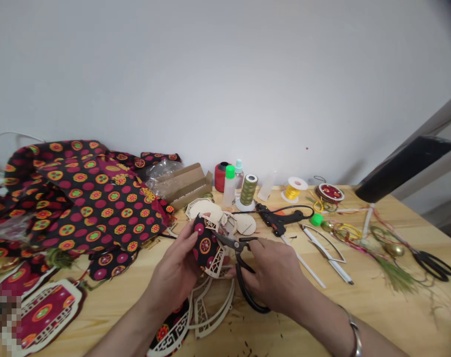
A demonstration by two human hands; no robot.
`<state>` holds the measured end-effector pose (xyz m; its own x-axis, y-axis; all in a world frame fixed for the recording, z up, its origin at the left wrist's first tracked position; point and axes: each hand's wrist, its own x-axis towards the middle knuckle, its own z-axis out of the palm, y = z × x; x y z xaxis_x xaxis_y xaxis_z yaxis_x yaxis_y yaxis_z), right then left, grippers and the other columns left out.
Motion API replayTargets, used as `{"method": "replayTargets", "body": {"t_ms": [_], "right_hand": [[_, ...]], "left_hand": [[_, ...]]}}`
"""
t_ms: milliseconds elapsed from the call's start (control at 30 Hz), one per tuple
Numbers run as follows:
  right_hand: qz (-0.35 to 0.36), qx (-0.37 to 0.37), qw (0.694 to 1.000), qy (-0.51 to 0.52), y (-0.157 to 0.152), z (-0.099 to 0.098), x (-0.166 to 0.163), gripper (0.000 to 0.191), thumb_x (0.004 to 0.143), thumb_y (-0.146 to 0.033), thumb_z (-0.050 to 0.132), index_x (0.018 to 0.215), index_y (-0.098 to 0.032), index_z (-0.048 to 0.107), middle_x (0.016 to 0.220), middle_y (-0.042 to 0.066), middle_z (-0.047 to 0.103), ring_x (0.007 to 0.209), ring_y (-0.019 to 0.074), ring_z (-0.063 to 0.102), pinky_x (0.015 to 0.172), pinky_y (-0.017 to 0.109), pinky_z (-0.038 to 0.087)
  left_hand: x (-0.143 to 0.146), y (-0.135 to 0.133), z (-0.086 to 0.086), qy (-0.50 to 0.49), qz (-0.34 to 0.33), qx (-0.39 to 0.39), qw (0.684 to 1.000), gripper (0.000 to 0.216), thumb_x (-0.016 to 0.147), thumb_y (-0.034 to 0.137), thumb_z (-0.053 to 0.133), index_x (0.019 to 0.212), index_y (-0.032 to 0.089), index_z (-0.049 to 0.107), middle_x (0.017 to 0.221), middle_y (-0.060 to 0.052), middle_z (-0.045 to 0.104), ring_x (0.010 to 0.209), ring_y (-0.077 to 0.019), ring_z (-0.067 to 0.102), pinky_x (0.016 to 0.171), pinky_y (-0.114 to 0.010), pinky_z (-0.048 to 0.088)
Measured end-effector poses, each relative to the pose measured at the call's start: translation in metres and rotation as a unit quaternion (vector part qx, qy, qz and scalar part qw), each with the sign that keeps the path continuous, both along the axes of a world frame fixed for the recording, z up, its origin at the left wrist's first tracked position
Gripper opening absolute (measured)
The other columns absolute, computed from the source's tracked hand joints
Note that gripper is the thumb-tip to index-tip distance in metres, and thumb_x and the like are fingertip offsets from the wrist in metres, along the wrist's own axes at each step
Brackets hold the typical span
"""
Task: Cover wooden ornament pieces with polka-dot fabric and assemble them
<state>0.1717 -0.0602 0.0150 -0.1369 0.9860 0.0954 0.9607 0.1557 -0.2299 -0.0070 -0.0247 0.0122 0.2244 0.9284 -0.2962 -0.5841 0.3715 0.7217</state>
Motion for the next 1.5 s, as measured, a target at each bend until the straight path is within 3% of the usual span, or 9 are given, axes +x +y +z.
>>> {"method": "replayTargets", "body": {"t_ms": [233,567,933,1233,1500], "right_hand": [[-0.015,-0.017,1.000,-0.012,-0.001,0.002,0.002,0.039,0.079,-0.055,0.053,0.081,-0.017,0.062,0.078,0.006,0.067,0.074,0.0235,0.063,0.061,0.030,0.039],[-0.004,-0.010,1.000,-0.012,-0.002,0.001,0.003,0.039,0.080,-0.054,0.050,0.075,-0.018,0.062,0.074,0.007,0.067,0.069,0.0217,0.063,0.057,0.029,0.035],[-0.001,-0.020,1.000,-0.012,-0.006,-0.002,-0.002,0.042,0.081,-0.057,0.050,0.071,-0.018,0.062,0.068,0.006,0.067,0.061,0.0200,0.060,0.052,0.028,0.025],[-0.004,-0.073,0.996,0.054,-0.006,0.004,-0.002,0.052,0.081,-0.064,0.043,0.064,-0.018,0.061,0.059,0.004,0.064,0.051,0.0142,0.049,0.049,0.027,0.018],[0.001,-0.103,0.987,0.127,-0.005,0.005,0.002,0.053,0.082,-0.063,0.041,0.057,-0.018,0.055,0.053,0.001,0.055,0.048,0.0100,0.031,0.048,0.025,0.017]], "left_hand": [[0.001,0.004,-0.004,0.043,-0.030,0.052,0.997,0.040,0.070,0.022,0.072,0.109,0.024,0.060,0.090,-0.003,0.068,0.068,-0.0131,0.063,0.056,-0.021,0.053],[-0.003,0.007,-0.008,0.053,-0.023,0.057,0.997,0.049,0.061,0.018,0.079,0.106,0.027,0.062,0.090,-0.001,0.070,0.067,-0.0120,0.065,0.058,-0.019,0.054],[-0.002,0.003,-0.007,0.019,-0.032,0.077,0.996,0.045,0.067,0.013,0.074,0.107,0.027,0.062,0.077,0.003,0.070,0.059,-0.0076,0.063,0.055,-0.016,0.053],[-0.003,0.003,-0.013,0.030,-0.025,0.080,0.996,0.051,0.067,0.014,0.074,0.114,0.027,0.058,0.095,-0.002,0.071,0.076,-0.0129,0.066,0.064,-0.021,0.055],[-0.004,0.005,-0.014,0.022,-0.024,0.088,0.996,0.051,0.066,0.015,0.075,0.113,0.028,0.060,0.098,-0.002,0.071,0.077,-0.0132,0.067,0.066,-0.021,0.056]]}}
